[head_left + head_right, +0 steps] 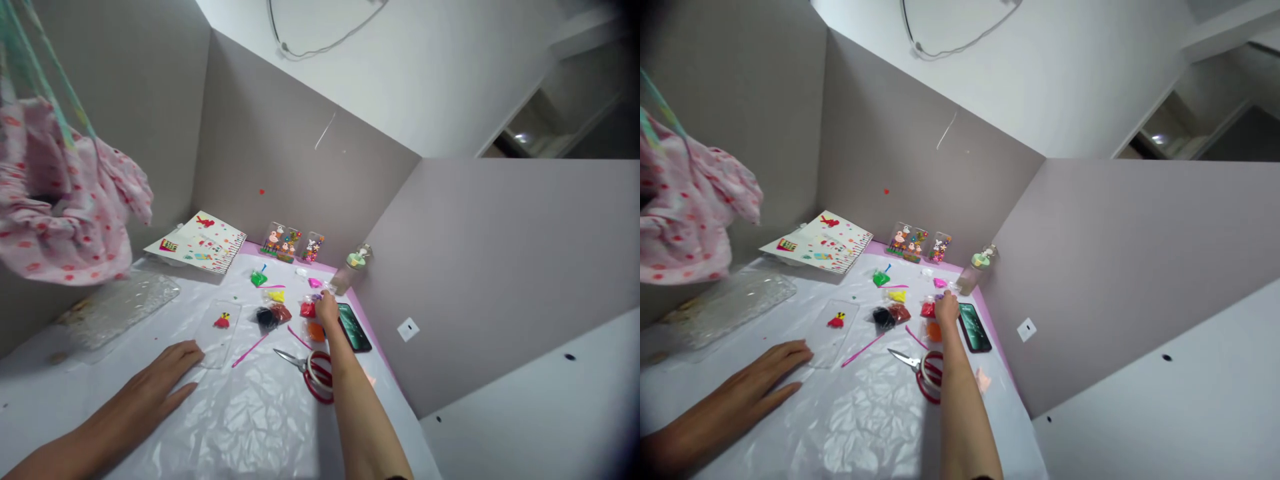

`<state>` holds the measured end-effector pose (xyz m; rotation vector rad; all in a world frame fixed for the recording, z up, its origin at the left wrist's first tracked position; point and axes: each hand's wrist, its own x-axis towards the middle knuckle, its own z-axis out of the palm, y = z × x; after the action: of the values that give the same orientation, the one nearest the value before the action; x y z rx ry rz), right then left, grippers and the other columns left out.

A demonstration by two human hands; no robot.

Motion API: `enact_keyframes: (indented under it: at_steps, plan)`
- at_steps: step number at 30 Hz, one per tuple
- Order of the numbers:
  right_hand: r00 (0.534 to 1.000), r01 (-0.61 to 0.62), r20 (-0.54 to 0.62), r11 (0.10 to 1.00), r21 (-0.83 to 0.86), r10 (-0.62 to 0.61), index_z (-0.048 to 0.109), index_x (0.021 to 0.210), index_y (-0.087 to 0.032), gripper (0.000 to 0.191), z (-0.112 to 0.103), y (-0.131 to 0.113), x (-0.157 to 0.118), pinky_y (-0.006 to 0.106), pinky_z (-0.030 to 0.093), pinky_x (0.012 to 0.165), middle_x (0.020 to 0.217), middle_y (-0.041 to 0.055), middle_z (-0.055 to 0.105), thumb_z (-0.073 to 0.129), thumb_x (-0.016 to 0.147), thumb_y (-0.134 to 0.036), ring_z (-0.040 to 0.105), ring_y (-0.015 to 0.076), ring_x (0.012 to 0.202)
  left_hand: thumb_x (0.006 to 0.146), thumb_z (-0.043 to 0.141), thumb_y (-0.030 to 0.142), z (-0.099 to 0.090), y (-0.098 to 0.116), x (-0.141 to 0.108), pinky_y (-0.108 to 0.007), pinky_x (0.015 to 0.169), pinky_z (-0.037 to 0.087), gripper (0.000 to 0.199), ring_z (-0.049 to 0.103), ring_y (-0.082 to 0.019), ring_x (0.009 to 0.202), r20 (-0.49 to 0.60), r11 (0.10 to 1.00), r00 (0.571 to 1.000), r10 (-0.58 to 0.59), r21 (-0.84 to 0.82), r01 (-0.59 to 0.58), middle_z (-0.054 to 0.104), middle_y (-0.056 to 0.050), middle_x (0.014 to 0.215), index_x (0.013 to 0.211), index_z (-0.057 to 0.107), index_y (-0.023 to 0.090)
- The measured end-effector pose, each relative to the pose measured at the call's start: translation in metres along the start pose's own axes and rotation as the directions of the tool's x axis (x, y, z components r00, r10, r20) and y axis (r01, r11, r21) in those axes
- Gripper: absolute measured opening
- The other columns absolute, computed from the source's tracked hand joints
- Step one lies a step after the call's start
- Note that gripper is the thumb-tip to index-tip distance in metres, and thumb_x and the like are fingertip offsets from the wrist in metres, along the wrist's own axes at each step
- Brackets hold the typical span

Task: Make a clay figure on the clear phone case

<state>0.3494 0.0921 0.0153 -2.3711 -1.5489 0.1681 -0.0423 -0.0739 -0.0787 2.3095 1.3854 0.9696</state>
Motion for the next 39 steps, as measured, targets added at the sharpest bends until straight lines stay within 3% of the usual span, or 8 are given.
enact_keyframes:
  at_steps: [5, 10, 15, 18, 22, 27, 31, 39]
  plan:
    - [0.997, 0.007, -0.071, 0.988, 0.154, 0.004, 0.065, 0.135, -0.019, 0.036, -0.007, -0.008, -0.009, 0.048, 0.062, 0.096, 0.137, 0.0108, 0.067, 0.069, 0.104, -0.036, 0.070, 0.0268, 0.114, 0.093, 0.069, 0.048, -0.009, 0.014, -0.003, -0.033, 0.111, 0.056, 0.038, 0.071, -0.031, 0.130, -0.022, 0.997, 1.000, 0.005, -0.078, -0.007, 0.074, -0.001, 0.143, 0.130, 0.076, 0.043]
    - [0.979, 0.144, -0.184, 0.929, 0.341, -0.084, 0.064, 0.136, -0.019, 0.037, -0.042, -0.026, -0.036, 0.049, 0.061, 0.098, 0.137, 0.0111, 0.067, 0.069, 0.104, -0.035, 0.070, 0.0275, 0.116, 0.090, 0.070, 0.052, -0.023, 0.035, -0.012, -0.034, 0.113, 0.055, 0.032, 0.071, -0.031, 0.129, -0.125, 0.980, 0.986, -0.112, -0.181, 0.088, 0.077, 0.002, 0.137, 0.121, 0.078, 0.047]
    - [0.908, 0.419, -0.225, 0.757, 0.501, -0.354, 0.055, 0.149, -0.018, 0.052, -0.047, -0.036, -0.149, 0.036, 0.060, 0.100, 0.123, 0.0104, 0.077, 0.063, 0.097, -0.018, 0.075, 0.0229, 0.109, 0.097, 0.061, 0.057, -0.042, 0.079, -0.020, -0.024, 0.087, 0.064, 0.028, 0.074, -0.028, 0.120, -0.114, 0.904, 0.952, -0.286, -0.362, 0.228, 0.078, 0.002, 0.126, 0.117, 0.075, 0.042]
    - [0.792, 0.602, -0.360, 0.532, 0.595, -0.493, 0.059, 0.147, -0.023, 0.050, -0.022, -0.026, -0.234, 0.041, 0.060, 0.102, 0.125, 0.0116, 0.077, 0.062, 0.097, -0.019, 0.075, 0.0258, 0.113, 0.094, 0.067, 0.053, -0.050, 0.105, -0.021, -0.027, 0.097, 0.061, 0.023, 0.076, -0.027, 0.111, -0.168, 0.902, 0.954, -0.249, -0.398, 0.166, 0.080, 0.001, 0.115, 0.109, 0.076, 0.039]
    - [0.750, 0.641, -0.401, 0.427, 0.638, -0.526, 0.060, 0.146, -0.028, 0.051, 0.014, -0.010, -0.304, 0.036, 0.066, 0.087, 0.112, 0.0090, 0.080, 0.065, 0.097, -0.016, 0.079, 0.0256, 0.098, 0.098, 0.064, 0.045, -0.049, 0.117, -0.026, -0.029, 0.097, 0.060, 0.018, 0.074, -0.027, 0.108, -0.127, 0.905, 0.977, -0.173, -0.412, 0.107, 0.079, -0.003, 0.109, 0.105, 0.078, 0.035]
    - [0.800, 0.597, -0.411, 0.507, 0.622, -0.438, 0.061, 0.143, -0.030, 0.043, 0.023, -0.004, -0.329, 0.040, 0.067, 0.088, 0.110, 0.0105, 0.079, 0.061, 0.101, -0.020, 0.079, 0.0277, 0.098, 0.098, 0.063, 0.041, -0.044, 0.119, -0.042, -0.029, 0.092, 0.060, 0.019, 0.074, -0.025, 0.100, 0.041, 0.889, 0.995, -0.086, -0.448, 0.095, 0.079, -0.003, 0.106, 0.104, 0.080, 0.036]
    - [0.773, 0.632, -0.431, 0.506, 0.586, -0.466, 0.057, 0.146, -0.032, 0.048, 0.009, -0.007, -0.335, 0.039, 0.065, 0.088, 0.113, 0.0105, 0.078, 0.059, 0.101, -0.015, 0.078, 0.0273, 0.101, 0.101, 0.057, 0.049, -0.049, 0.124, -0.047, -0.029, 0.095, 0.057, 0.026, 0.073, -0.025, 0.102, 0.052, 0.841, 0.980, -0.194, -0.505, 0.193, 0.078, -0.002, 0.104, 0.098, 0.078, 0.034]
    - [0.718, 0.693, -0.449, 0.483, 0.535, -0.532, 0.058, 0.142, -0.034, 0.051, -0.007, -0.012, -0.344, 0.042, 0.064, 0.088, 0.114, 0.0111, 0.077, 0.055, 0.098, -0.007, 0.076, 0.0297, 0.105, 0.098, 0.063, 0.052, -0.059, 0.125, -0.044, -0.028, 0.084, 0.052, 0.031, 0.070, -0.022, 0.086, 0.230, 0.790, 0.956, -0.185, -0.544, 0.284, 0.074, 0.000, 0.087, 0.081, 0.073, 0.029]
